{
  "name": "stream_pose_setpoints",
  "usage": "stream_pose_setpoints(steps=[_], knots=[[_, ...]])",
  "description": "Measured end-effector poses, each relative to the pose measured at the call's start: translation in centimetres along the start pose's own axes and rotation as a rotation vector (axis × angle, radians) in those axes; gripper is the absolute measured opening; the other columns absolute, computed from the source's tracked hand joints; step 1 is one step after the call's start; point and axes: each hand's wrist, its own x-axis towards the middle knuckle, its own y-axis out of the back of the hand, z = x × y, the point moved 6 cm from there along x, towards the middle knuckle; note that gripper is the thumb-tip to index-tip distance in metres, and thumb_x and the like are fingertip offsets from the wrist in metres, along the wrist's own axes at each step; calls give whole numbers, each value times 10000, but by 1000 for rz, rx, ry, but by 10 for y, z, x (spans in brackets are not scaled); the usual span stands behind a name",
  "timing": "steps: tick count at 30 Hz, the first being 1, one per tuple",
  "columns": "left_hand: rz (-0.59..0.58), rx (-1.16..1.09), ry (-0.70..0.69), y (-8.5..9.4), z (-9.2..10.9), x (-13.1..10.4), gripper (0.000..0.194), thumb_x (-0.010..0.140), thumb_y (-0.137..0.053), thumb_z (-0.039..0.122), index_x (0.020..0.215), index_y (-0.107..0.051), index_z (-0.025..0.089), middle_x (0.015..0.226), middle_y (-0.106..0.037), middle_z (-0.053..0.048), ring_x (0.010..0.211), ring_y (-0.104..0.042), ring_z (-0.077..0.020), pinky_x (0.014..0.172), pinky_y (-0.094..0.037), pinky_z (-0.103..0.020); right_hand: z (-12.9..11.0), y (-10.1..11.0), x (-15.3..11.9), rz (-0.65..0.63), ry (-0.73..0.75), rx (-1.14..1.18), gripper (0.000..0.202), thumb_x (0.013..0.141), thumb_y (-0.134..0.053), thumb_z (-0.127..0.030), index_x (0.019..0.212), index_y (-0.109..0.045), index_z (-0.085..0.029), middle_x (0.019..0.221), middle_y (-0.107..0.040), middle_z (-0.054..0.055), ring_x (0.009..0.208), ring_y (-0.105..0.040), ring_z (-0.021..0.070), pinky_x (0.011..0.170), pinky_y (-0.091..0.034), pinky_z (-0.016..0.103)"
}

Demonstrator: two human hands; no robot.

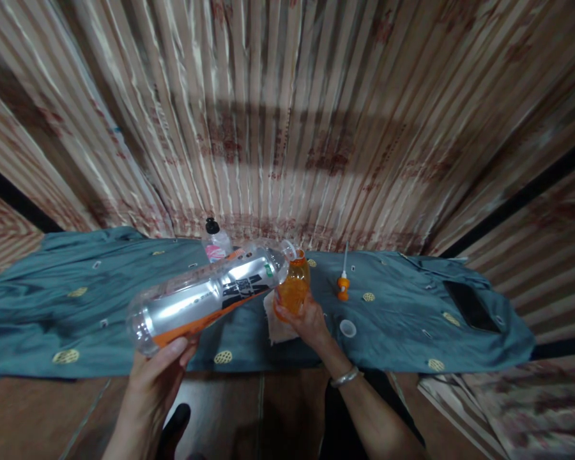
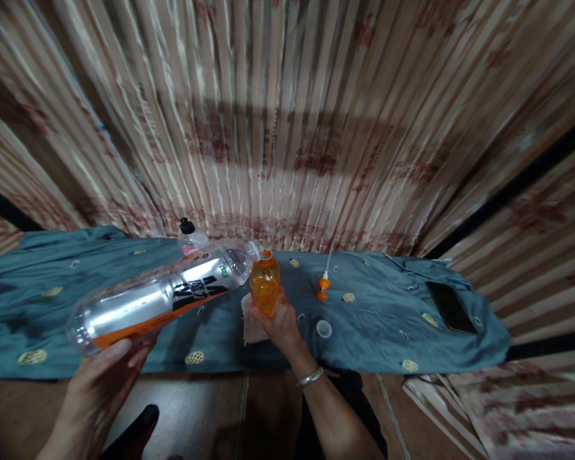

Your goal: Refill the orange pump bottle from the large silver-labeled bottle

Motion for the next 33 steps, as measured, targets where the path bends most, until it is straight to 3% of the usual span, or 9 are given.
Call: stream_pose_setpoints(steps=[3, 17, 27, 33], knots=[[-34, 26, 25, 8, -3, 8, 606, 374, -1059, 282, 921, -824, 174, 712, -737, -34, 588, -625, -153, 405, -395, -184, 1, 0, 0, -7, -17, -13, 522, 810, -844, -396, 1280, -666, -258, 1064, -828, 107, 995, -821, 337, 894, -693, 523], [-42, 54, 52, 16, -1, 7, 435, 410, -1024, 218, 767, -775, 189, 749, -747, -50, 619, -626, -164, 435, -464, -219, 0, -1, 0, -16, 28, -30, 588, 811, -830, -395, 1339, -620, -244, 1087, -829, 129, 992, -823, 338, 878, -698, 535], [-18, 46, 21, 5, 4, 1, 577, 442, -1009, 231, 975, -798, 167, 749, -725, -45, 608, -599, -149, 427, -383, -194, -7, 2, 3, -52, -22, -47, 635, 803, -859, -409, 1354, -625, -195, 1135, -844, 126, 1049, -834, 310, 913, -679, 422], [6, 46, -4, 0, 5, -2, 524, 492, -968, 221, 980, -790, 164, 723, -684, -32, 619, -587, -138, 438, -355, -175, -10, 5, 3, -61, -6, -67, 638, 797, -850, -447, 1338, -638, -183, 1154, -844, 132, 1053, -832, 320, 921, -671, 428]])
